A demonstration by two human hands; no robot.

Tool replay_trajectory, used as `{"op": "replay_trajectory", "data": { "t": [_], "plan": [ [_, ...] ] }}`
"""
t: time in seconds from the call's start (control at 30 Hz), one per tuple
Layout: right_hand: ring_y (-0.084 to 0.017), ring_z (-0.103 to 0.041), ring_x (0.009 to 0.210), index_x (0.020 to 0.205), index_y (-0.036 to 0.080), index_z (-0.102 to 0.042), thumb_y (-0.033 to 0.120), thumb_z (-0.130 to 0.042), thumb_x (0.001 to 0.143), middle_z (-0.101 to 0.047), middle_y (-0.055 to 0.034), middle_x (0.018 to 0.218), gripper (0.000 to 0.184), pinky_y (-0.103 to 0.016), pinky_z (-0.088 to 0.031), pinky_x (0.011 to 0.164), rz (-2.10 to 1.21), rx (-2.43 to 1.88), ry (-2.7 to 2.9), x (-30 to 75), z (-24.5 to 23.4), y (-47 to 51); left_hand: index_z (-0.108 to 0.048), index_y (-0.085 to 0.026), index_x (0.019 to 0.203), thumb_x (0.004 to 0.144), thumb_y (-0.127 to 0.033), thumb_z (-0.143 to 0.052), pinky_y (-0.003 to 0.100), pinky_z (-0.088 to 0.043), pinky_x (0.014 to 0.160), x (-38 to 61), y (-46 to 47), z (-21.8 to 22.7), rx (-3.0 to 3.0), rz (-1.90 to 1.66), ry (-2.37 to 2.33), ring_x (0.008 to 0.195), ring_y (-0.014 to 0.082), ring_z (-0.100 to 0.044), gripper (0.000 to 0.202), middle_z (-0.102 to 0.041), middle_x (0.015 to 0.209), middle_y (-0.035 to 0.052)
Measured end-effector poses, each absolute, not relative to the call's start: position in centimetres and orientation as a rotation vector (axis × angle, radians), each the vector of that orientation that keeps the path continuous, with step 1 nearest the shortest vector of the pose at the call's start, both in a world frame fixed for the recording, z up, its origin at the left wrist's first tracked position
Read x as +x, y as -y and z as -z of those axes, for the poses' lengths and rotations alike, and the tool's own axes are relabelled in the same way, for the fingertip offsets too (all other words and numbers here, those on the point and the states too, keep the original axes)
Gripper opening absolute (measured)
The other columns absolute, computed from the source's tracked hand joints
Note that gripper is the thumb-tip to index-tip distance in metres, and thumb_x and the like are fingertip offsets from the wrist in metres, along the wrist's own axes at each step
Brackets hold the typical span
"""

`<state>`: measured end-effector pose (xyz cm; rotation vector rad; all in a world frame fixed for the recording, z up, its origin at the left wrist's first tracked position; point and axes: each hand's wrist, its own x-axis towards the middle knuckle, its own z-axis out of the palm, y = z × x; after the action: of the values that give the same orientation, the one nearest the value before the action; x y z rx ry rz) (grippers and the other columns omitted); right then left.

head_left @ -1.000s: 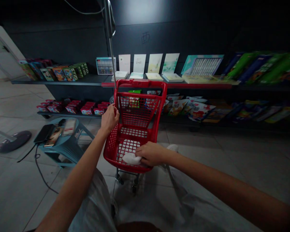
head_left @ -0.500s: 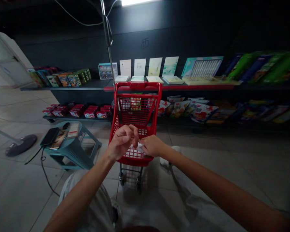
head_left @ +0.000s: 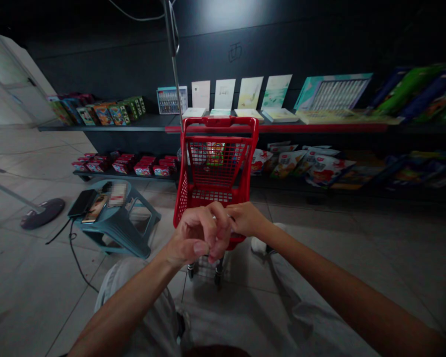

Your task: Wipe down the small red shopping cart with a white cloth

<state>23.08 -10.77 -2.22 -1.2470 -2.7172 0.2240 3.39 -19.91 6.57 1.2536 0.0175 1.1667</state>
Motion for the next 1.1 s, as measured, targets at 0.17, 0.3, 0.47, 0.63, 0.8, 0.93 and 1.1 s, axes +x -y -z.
{"op": "replay_trajectory", "data": {
  "t": [0.17,0.3,0.47,0.63,0.8,0.93,1.1],
  "plan": [
    [-0.017,-0.066,0.079,0.092,0.018,-0.075,0.023,-0.053,0.093,-0.075,-0.0061,0.090,0.023,-0.025,-0.033,0.067,-0.229,-1.280,2.730,23.0,2.1,11.1,-0.051,-0.020,0.068,0.076,-0.048,-0.078,0.020,-0.038,0.036,3.3,19.9,-6.2,1.248,-1.148,-0.047,0.047,0.0037,-0.042,0.040,-0.049,0.081,-0.0010],
    [-0.017,-0.065,0.078,0.090,0.018,-0.074,0.023,-0.052,0.093,-0.075,-0.0059,0.089,0.023,-0.026,-0.033,0.067,-0.227,-1.263,2.726,23.0,2.1,11.5,-0.051,-0.020,0.067,0.075,-0.046,-0.078,0.020,-0.038,0.037,3.5,20.0,-6.2,1.243,-1.167,-0.010,0.046,0.0039,-0.042,0.038,-0.049,0.081,-0.0011],
    [-0.017,-0.065,0.078,0.089,0.017,-0.073,0.021,-0.051,0.091,-0.076,-0.0060,0.089,0.023,-0.027,-0.033,0.068,-0.202,-1.267,2.726,23.0,2.4,11.9,-0.051,-0.019,0.064,0.074,-0.056,-0.079,0.022,-0.043,0.043,3.1,19.5,-6.3,1.360,-1.186,-0.134,0.046,0.0044,-0.043,0.047,-0.051,0.078,-0.0009],
    [-0.019,-0.067,0.083,0.091,0.017,-0.074,0.022,-0.050,0.092,-0.077,-0.0078,0.094,0.025,-0.028,-0.035,0.070,-0.197,-1.267,2.722,23.0,2.4,11.8,-0.059,-0.017,0.072,0.081,-0.038,-0.076,0.022,-0.044,0.058,2.5,18.0,-6.0,1.671,-1.125,-0.374,0.060,0.0093,-0.051,0.029,-0.053,0.069,-0.0004],
    [-0.020,-0.069,0.086,0.094,0.018,-0.076,0.021,-0.052,0.090,-0.078,-0.0075,0.094,0.024,-0.027,-0.037,0.072,-0.205,-1.284,2.708,23.1,2.2,11.7,-0.061,-0.015,0.072,0.075,-0.021,-0.067,0.019,-0.031,0.052,2.5,17.0,-4.9,1.852,-1.041,-0.739,0.053,0.0057,-0.038,0.009,-0.044,0.058,-0.0063],
    [-0.019,-0.068,0.082,0.086,0.016,-0.073,0.020,-0.052,0.088,-0.077,-0.0082,0.089,0.022,-0.026,-0.037,0.070,-0.182,-1.258,2.670,23.3,2.6,11.8,-0.064,-0.017,0.075,0.070,-0.015,-0.063,0.021,-0.036,0.057,2.1,16.5,-4.0,2.101,-0.889,-0.864,0.057,0.0079,-0.049,0.005,-0.055,0.063,-0.0046],
    [-0.018,-0.068,0.080,0.086,0.017,-0.073,0.017,-0.052,0.085,-0.076,-0.0064,0.086,0.021,-0.025,-0.039,0.071,-0.248,-1.199,2.625,23.6,3.0,11.8,-0.057,-0.021,0.080,0.076,-0.017,-0.063,0.025,-0.042,0.063,3.4,17.3,-2.4,2.242,-0.832,-1.068,0.065,0.0123,-0.056,0.007,-0.062,0.075,-0.0023]
  ]
}}
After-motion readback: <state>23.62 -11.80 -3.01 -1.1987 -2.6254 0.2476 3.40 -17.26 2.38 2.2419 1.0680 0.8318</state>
